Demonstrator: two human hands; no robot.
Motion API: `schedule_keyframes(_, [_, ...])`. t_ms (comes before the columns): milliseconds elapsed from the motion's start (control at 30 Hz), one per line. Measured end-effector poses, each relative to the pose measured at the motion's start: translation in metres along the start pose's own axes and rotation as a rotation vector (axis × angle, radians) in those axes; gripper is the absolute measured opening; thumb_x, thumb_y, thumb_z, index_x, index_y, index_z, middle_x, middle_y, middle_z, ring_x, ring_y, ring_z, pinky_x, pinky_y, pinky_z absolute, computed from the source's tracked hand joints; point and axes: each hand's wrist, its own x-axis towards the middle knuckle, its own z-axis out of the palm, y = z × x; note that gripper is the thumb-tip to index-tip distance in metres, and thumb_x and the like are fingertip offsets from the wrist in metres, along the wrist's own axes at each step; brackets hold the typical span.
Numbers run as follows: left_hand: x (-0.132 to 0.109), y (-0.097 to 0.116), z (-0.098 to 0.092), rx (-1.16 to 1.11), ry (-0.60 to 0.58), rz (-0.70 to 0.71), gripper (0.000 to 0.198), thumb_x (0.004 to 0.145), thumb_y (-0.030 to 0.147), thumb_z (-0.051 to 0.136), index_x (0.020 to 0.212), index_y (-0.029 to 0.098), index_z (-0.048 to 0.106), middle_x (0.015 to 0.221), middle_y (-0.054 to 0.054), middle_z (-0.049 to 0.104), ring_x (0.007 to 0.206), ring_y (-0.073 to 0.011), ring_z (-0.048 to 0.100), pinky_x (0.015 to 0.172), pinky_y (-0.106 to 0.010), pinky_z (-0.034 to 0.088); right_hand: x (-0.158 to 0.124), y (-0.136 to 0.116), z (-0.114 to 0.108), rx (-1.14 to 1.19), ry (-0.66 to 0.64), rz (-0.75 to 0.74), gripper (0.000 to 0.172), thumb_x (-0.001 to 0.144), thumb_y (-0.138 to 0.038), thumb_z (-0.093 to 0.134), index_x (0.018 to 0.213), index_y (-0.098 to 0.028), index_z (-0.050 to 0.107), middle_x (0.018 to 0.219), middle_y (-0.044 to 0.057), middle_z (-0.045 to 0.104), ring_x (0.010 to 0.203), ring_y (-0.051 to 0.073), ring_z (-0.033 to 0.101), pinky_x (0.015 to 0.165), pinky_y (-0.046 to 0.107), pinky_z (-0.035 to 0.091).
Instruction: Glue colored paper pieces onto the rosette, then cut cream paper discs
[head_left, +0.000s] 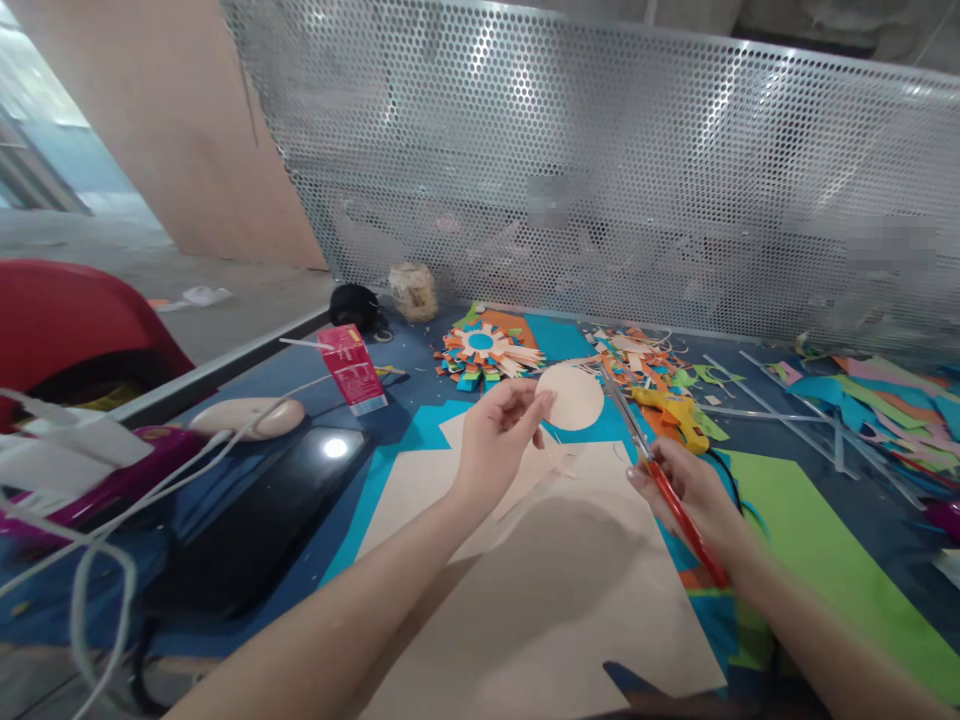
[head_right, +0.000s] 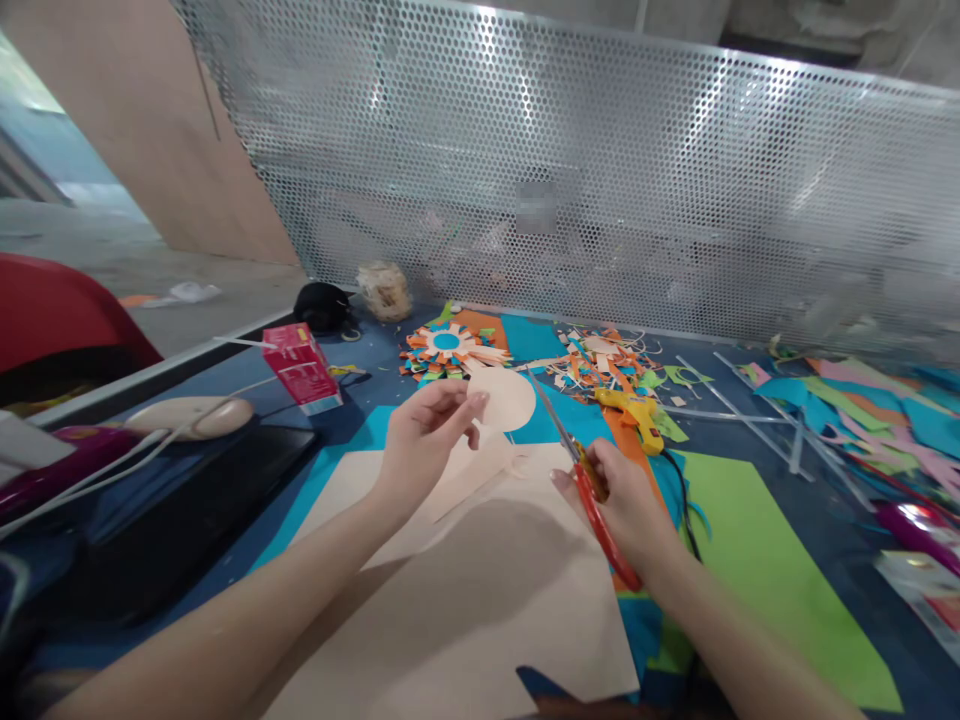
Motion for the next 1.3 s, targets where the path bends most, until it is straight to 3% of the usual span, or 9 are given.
schedule_keyframes(133, [-0.004,-0.005,0.002,0.032,-0.151,-0.058,0.019,0.071,0.034,0.068,0.072,0.016,0.059,0.056,0.004,0.055,0.044,-0.0069,0.051,0.040,-0.018,0.041,0.000,0.002,0.003,0.144,0.022,0.055,0.024,0.078,-0.043,0.057,0.074,-0.023,0.044,0.065,-0.002,0.052,0.049,0.011,0.044,0.044,0.023,0.038])
schedule_keyframes(267, [-0.014,-0.010,0.008,0.085,-0.376,-0.154,0.021,0.072,0.036,0.067,0.074,0.017,0.060,0.055,0.003,0.056,0.045,-0.0090,0.054,0.043,-0.019,0.042,0.000,-0.002,0.006,0.174,0.080,0.033,0.025,0.072,-0.038,0.063,0.074,-0.023,0.043,0.069,-0.002,0.050,0.056,0.013,0.048,0.049,0.024,0.043])
schedule_keyframes(400, [-0.020,-0.015,0.011,0.101,-0.418,-0.194,0.025,0.068,0.039,0.070,0.078,0.017,0.060,0.060,0.001,0.060,0.050,-0.0109,0.057,0.045,-0.021,0.043,0.001,-0.007,0.007,0.143,0.129,0.049,0.029,0.066,-0.038,0.067,0.070,-0.023,0.042,0.062,-0.004,0.047,0.051,0.012,0.045,0.046,0.025,0.039])
schedule_keyframes(533, [-0.022,-0.018,0.014,0.056,-0.499,-0.326,0.032,0.061,0.035,0.076,0.083,0.017,0.061,0.066,-0.002,0.064,0.056,-0.0124,0.059,0.047,-0.020,0.044,0.002,-0.009,0.009,0.160,0.174,0.027,0.028,0.068,-0.039,0.065,0.071,-0.023,0.042,0.063,-0.002,0.052,0.054,0.013,0.049,0.049,0.026,0.042])
schedule_keyframes(633, [-0.021,-0.017,0.015,0.025,-0.458,-0.367,0.028,0.064,0.039,0.073,0.072,0.016,0.060,0.058,-0.001,0.062,0.052,-0.0121,0.058,0.045,-0.021,0.044,0.001,-0.012,0.009,0.114,0.190,0.026,0.026,0.069,-0.038,0.063,0.071,-0.023,0.042,0.061,-0.002,0.052,0.054,0.014,0.050,0.050,0.026,0.043])
schedule_keyframes(800, [-0.014,-0.009,0.010,-0.060,-0.264,-0.256,0.029,0.066,0.040,0.072,0.064,0.015,0.057,0.053,0.000,0.061,0.043,-0.0078,0.050,0.045,-0.022,0.043,-0.002,-0.011,0.006,0.132,0.183,-0.020,0.018,0.074,-0.035,0.058,0.075,-0.024,0.044,0.074,0.000,0.056,0.065,0.015,0.055,0.059,0.028,0.047])
schedule_keyframes(933, [-0.012,-0.001,0.007,-0.140,-0.178,-0.209,0.030,0.066,0.038,0.072,0.059,0.016,0.053,0.050,0.001,0.059,0.044,-0.0081,0.050,0.044,-0.022,0.041,-0.002,0.000,0.003,0.107,0.116,-0.063,0.024,0.076,-0.035,0.060,0.075,-0.025,0.039,0.074,-0.001,0.049,0.073,0.018,0.054,0.062,0.029,0.046])
schedule_keyframes(1100, [-0.013,0.002,0.006,-0.131,-0.134,-0.148,0.028,0.067,0.034,0.072,0.059,0.017,0.052,0.049,0.003,0.057,0.043,-0.0071,0.048,0.043,-0.021,0.039,-0.002,0.007,0.000,0.026,0.016,-0.012,0.022,0.078,-0.036,0.058,0.076,-0.024,0.040,0.076,0.000,0.052,0.069,0.017,0.053,0.059,0.028,0.043])
schedule_keyframes(1300, [-0.014,0.001,0.004,-0.063,-0.170,-0.081,0.022,0.069,0.028,0.069,0.059,0.017,0.052,0.048,0.004,0.054,0.041,-0.0066,0.047,0.043,-0.021,0.039,-0.004,0.002,-0.002,-0.012,0.030,-0.016,0.023,0.076,-0.039,0.059,0.073,-0.023,0.043,0.072,0.000,0.057,0.064,0.015,0.054,0.051,0.025,0.040])
